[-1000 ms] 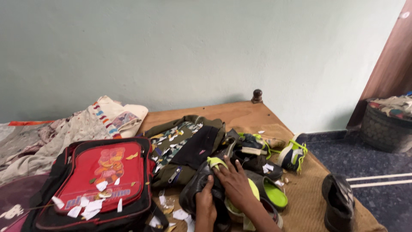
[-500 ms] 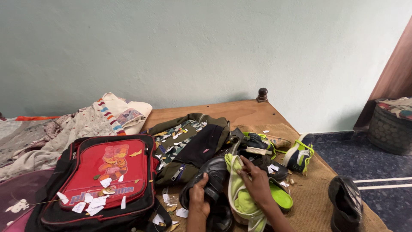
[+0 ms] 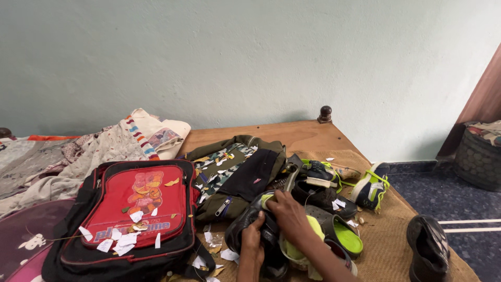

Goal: The person wipes the exterior of a black shoe with a green cloth on a wooden table. They rotate the shoe to clean different sides and then place it down before picking up another shoe to continue wiping.

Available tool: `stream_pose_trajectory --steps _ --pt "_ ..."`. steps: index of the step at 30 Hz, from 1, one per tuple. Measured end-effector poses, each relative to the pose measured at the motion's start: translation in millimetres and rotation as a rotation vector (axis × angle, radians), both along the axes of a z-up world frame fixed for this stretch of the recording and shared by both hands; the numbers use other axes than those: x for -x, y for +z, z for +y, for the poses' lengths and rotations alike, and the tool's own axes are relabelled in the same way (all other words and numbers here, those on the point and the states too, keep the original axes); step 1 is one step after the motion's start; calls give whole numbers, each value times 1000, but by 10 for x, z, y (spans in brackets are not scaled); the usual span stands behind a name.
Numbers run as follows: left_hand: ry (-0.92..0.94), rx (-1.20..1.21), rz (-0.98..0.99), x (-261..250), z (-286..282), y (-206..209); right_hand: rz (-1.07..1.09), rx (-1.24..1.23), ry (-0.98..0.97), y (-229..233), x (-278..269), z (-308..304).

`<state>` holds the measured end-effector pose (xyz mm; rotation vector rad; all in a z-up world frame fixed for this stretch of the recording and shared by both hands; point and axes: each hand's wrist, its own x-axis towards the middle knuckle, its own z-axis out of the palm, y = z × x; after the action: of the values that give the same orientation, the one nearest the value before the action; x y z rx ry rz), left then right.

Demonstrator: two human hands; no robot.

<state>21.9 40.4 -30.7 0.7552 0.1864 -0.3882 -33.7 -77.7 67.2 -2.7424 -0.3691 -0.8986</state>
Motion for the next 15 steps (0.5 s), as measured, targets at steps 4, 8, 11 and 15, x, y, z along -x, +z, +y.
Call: stream_pose_trajectory --steps 4,8,11,15 --pt "63 102 -65 63 -153 -117 30 79 -117 46 181 -220" --pt "189 -82 -245 349 -302 -594 5 -57 -139 -29 195 -230" --pt "12 -429 -506 726 -131 -623 3 -251 -133 -54 137 -246" --pt "290 -1445 -1218 834 284 108 -60 -452 -107 -140 76 -153"
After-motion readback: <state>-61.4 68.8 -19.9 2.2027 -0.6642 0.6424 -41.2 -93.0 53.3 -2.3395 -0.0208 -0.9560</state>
